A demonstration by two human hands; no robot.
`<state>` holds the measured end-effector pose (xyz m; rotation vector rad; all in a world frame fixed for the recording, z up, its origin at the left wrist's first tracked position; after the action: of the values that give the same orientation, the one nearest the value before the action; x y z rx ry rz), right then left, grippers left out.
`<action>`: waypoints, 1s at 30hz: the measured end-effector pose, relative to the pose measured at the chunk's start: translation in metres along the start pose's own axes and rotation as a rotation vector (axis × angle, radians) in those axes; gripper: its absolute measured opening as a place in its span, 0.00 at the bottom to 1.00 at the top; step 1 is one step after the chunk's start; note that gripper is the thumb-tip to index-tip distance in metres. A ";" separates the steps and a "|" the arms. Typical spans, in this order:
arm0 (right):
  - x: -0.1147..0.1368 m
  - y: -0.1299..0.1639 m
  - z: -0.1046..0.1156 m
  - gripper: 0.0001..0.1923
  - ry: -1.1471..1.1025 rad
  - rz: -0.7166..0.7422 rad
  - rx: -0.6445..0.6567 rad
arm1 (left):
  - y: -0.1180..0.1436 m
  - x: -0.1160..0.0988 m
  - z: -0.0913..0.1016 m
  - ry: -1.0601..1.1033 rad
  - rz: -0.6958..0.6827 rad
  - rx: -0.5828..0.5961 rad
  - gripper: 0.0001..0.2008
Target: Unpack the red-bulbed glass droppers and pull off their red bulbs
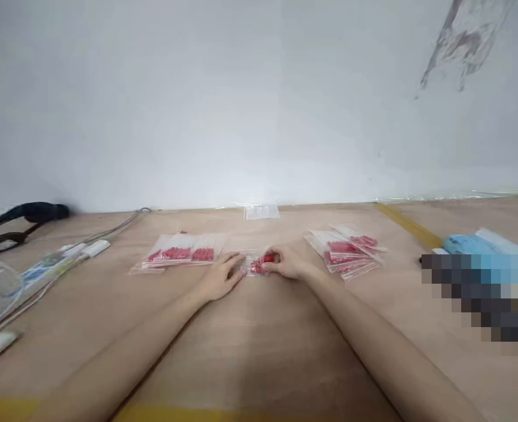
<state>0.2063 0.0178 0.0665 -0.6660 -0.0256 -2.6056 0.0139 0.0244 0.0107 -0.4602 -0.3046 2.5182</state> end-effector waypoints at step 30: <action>-0.090 0.021 -0.018 0.15 0.484 0.175 -0.369 | 0.000 -0.006 -0.004 -0.136 -0.021 -0.144 0.17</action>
<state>0.2779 0.0340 0.0072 -0.1252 0.6437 -2.5482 0.0205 0.0219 0.0083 -0.3393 -0.5429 2.5225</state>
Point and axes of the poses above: each hand's wrist, its own y-axis away from the middle knuckle, its own z-axis out of the back of the hand, x = y × z, the point moved 3 cm from there along -y, towards the middle knuckle, and after that the axes turned 3 degrees about x, right-handed, at the moved point
